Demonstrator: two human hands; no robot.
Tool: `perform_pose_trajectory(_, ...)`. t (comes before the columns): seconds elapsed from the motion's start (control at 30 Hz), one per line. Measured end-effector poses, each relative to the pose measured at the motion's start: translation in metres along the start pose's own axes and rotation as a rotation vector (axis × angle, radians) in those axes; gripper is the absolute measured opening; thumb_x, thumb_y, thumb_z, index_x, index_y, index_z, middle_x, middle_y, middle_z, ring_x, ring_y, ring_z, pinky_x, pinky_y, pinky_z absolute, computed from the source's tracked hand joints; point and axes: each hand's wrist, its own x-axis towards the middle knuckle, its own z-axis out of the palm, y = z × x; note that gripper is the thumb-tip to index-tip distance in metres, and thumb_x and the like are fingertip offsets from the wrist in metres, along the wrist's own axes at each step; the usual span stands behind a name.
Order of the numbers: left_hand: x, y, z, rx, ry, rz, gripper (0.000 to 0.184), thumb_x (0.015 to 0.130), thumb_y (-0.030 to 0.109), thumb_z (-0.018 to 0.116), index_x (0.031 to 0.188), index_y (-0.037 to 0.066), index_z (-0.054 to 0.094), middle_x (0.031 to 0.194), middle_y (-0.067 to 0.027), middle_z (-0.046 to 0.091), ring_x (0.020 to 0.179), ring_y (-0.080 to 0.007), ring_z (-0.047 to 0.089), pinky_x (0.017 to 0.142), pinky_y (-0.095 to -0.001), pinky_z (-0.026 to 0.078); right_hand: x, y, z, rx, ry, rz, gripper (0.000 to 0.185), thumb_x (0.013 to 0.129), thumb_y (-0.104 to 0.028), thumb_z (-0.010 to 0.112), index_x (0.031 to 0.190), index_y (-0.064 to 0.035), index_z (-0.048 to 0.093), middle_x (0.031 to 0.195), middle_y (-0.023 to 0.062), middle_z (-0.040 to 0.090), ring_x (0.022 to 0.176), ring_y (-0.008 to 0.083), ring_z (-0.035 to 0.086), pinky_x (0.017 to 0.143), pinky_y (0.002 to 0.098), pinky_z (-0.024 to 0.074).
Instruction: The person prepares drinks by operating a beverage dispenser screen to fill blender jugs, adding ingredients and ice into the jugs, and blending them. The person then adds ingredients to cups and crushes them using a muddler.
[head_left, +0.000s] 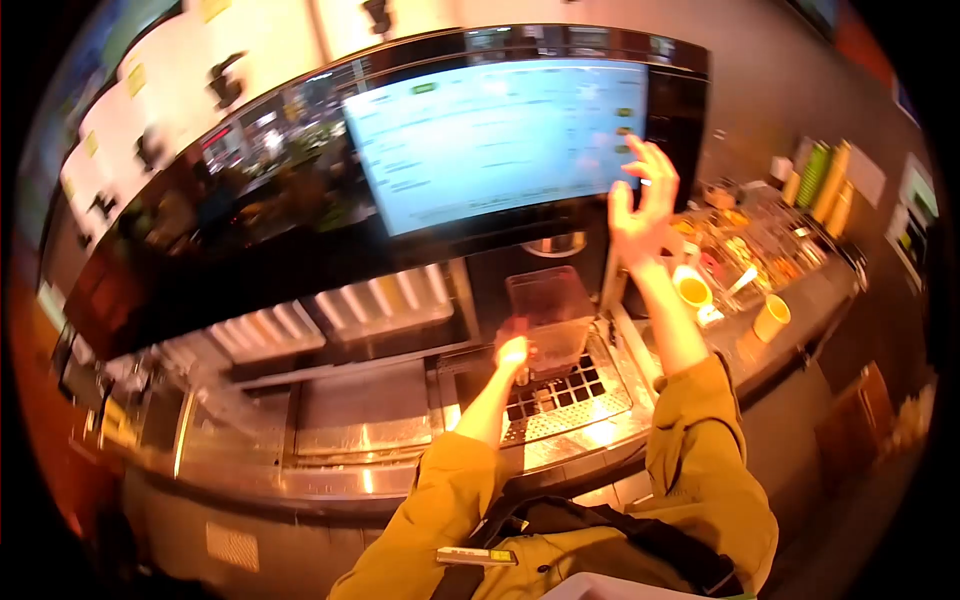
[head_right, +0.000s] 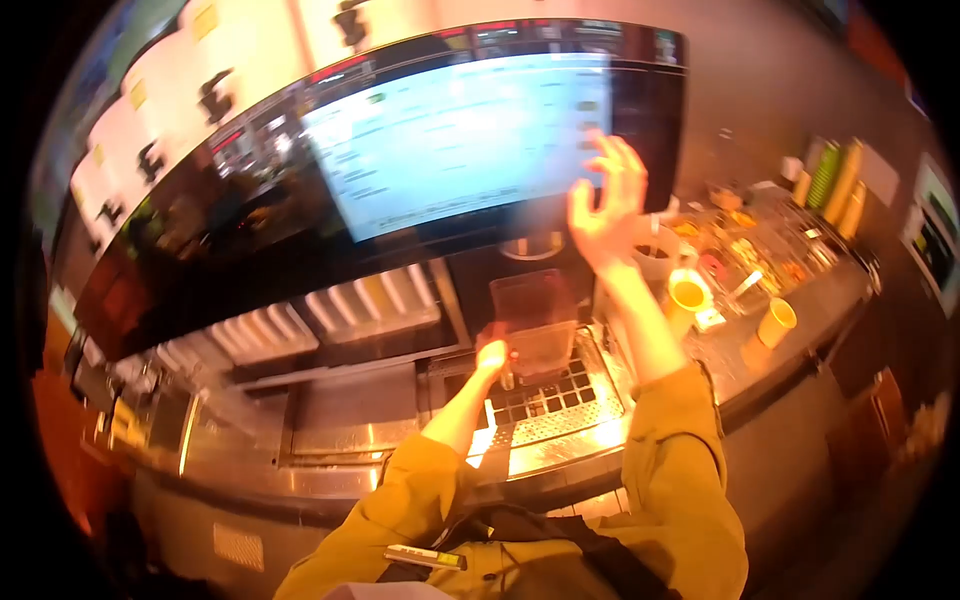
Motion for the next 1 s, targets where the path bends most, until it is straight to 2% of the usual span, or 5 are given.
perform_pose_trajectory(0.43, 0.009, -0.005, -0.002, -0.121, -0.093, 0.011, 0.046, 0.081, 0.042, 0.05, 0.106, 0.004, 0.053, 0.075, -0.0065, 0.056, 0.042, -0.0133, 0.049, 0.034, -0.0267, 0.04, -0.003, -0.013, -0.028, 0.013, -0.012, 0.048, 0.014, 0.072, 0.002, 0.048, 0.085, -0.0035, 0.046, 0.112, 0.0129, 0.052, 0.111, 0.0285, 0.041, 0.091, 0.0366, 0.0333)
perform_pose_trajectory(0.6, -0.004, 0.005, -0.046, -0.095, -0.107, -0.06, 0.095, 0.071, 0.078, 0.02, 0.128, 0.004, 0.036, 0.124, -0.0171, 0.043, 0.114, -0.0241, 0.039, 0.1, -0.0412, 0.017, -0.136, -0.076, -0.038, 0.572, -0.275, 0.106, 0.015, 0.066, 0.005, 0.052, 0.079, -0.0027, 0.051, 0.09, 0.0131, 0.058, 0.085, 0.0269, 0.054, 0.074, 0.0377, 0.0422)
perform_pose_trajectory(0.77, -0.065, -0.072, -0.209, -0.115, 0.691, 0.508, 0.02, 0.084, 0.013, 0.045, 0.073, -0.001, 0.054, 0.077, -0.0057, 0.057, 0.068, -0.0145, 0.052, 0.067, -0.0283, 0.042, -0.307, -0.203, 0.017, 0.819, -1.162, 0.342, 0.011, 0.076, -0.007, 0.052, 0.085, -0.0012, 0.054, 0.086, 0.0138, 0.058, 0.081, 0.0299, 0.054, 0.07, 0.0361, 0.0436)
perform_pose_trajectory(0.93, -0.242, -0.265, -0.452, 0.072, 1.312, 0.149, 0.018, 0.084, 0.006, 0.043, 0.099, -0.001, 0.049, 0.072, -0.0067, 0.053, 0.068, -0.0159, 0.049, 0.068, -0.0281, 0.043, -0.409, -0.3, 0.159, 0.744, -1.564, 0.12, 0.036, 0.078, -0.016, 0.047, 0.11, 0.0009, 0.048, 0.118, 0.0206, 0.046, 0.114, 0.0322, 0.039, 0.095, 0.0378, 0.0326)
perform_pose_trajectory(1.0, -0.35, -0.361, -0.52, -0.239, 1.293, -0.48, 0.025, 0.078, 0.004, 0.049, 0.103, 0.007, 0.049, 0.068, -0.0038, 0.048, 0.061, -0.0122, 0.046, 0.052, -0.0259, 0.042, -0.434, -0.298, 0.179, 0.688, -1.739, -0.245, 0.066, 0.078, -0.038, 0.054, 0.128, -0.002, 0.031, 0.134, 0.0172, 0.028, 0.127, 0.0314, 0.022, 0.103, 0.0412, 0.0203)
